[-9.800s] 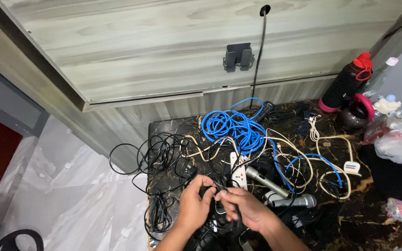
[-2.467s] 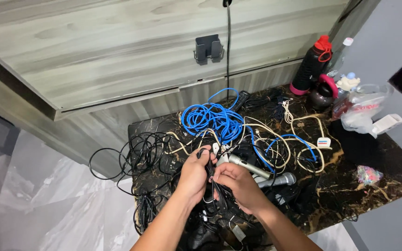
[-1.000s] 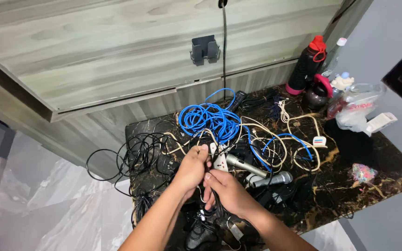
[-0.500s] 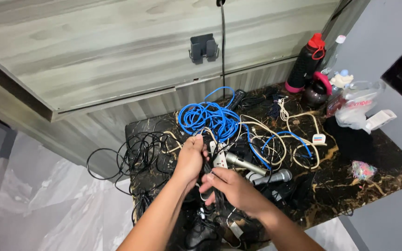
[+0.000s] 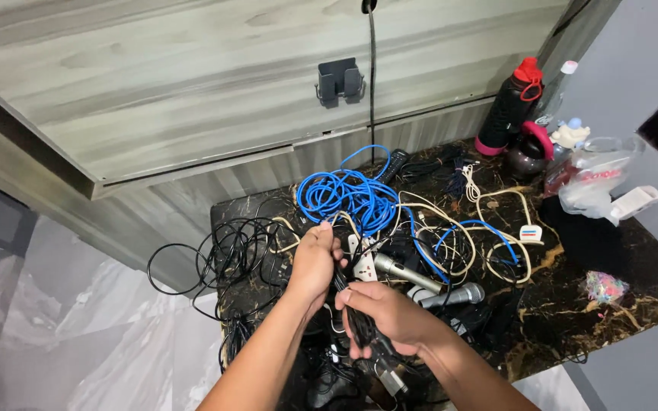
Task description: Untangling and organizing a large pile of electronic cables, a headset, and a microphone on a desk.
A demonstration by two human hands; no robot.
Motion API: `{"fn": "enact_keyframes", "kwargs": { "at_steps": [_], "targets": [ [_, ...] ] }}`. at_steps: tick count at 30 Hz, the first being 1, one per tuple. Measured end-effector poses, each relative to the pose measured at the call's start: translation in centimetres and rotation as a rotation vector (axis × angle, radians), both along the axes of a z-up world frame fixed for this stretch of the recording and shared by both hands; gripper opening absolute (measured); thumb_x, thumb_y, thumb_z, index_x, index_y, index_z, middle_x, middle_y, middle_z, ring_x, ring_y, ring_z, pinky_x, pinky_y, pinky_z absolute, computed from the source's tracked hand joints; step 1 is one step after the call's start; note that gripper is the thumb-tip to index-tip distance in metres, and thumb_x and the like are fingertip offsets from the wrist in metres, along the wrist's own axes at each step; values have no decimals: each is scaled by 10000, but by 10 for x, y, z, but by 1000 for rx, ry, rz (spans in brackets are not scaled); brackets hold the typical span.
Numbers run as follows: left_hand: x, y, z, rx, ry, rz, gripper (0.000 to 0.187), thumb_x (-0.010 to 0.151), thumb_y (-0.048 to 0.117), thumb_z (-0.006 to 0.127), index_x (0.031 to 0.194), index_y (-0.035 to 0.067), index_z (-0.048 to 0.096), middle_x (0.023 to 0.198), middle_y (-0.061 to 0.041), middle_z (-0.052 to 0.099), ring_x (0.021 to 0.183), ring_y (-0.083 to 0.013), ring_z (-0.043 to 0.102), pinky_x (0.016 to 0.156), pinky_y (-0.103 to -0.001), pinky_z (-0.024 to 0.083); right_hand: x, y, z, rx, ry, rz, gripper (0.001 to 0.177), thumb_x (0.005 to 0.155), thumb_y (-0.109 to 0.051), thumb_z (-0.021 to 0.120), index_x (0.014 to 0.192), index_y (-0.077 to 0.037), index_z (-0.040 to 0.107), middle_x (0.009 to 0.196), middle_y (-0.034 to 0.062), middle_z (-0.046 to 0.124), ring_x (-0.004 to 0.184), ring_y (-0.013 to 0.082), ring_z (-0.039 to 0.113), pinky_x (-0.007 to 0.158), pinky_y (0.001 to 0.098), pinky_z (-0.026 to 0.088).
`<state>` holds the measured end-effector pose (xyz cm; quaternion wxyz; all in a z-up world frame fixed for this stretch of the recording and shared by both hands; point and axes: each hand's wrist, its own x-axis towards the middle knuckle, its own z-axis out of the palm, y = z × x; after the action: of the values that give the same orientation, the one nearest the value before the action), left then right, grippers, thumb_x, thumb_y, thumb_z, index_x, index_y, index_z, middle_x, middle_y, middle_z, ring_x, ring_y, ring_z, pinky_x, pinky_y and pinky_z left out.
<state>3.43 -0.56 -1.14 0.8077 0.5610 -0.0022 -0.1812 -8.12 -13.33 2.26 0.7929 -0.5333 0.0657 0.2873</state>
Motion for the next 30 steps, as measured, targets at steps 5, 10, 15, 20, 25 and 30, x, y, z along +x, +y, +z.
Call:
{"fn": "enact_keyframes", "kwargs": {
  "at_steps": [5, 10, 15, 20, 25, 30],
  "targets": [
    [-7, 5, 13, -154, 111, 40, 358, 1041, 395, 472, 1062, 55, 582, 837, -35, 604, 766, -156, 577, 701, -333, 546, 0, 0, -21, 170, 19, -114, 277, 1053, -257, 497, 1075, -16, 632, 622, 24, 534, 404, 129, 505, 370, 271, 413],
    [-32, 17, 48, -139, 335, -165, 538, 1004, 460, 482, 1168, -11, 684, 1029, -86, 787, 1015, -174, 732, 841, -320, 590, 0, 7, -29, 229, -24, -244, 257, 1053, -281, 493, 1006, -43, 578, 640, 46, 560, 402, 134, 494, 383, 277, 411],
    [-35, 13, 25, -11, 310, -233, 287, 955, 341, 609, 1004, 67, 677, 828, -70, 696, 833, -188, 736, 770, -355, 604, -7, 4, -31, 95, 15, -22, 167, 978, -165, 611, 1018, -8, 572, 794, 60, 658, 607, 170, 646, 594, 334, 554],
    [-29, 4, 10, -60, 264, -160, 443, 959, 472, 629, 734, 111, 507, 618, 8, 477, 593, -154, 557, 675, -361, 591, -12, 2, -38, 37, 30, 0, 156, 958, -181, 611, 1027, -42, 593, 685, 68, 625, 478, 150, 548, 440, 274, 409],
    [-33, -7, 14, -50, 385, -93, 569, 943, 563, 665, 630, 160, 412, 551, 30, 393, 479, -130, 384, 549, -331, 483, -18, 0, -52, 147, 48, -51, 192, 1036, -245, 599, 931, -96, 539, 573, -18, 445, 381, 83, 361, 341, 248, 252],
    [-35, -26, 5, 58, 441, -63, 615, 919, 571, 700, 617, 138, 384, 537, 1, 372, 448, -150, 375, 477, -324, 391, -23, -8, -48, 126, 118, -65, 441, 1057, -480, 504, 799, -125, 457, 487, -37, 339, 342, 75, 287, 314, 243, 192]
  ]
}}
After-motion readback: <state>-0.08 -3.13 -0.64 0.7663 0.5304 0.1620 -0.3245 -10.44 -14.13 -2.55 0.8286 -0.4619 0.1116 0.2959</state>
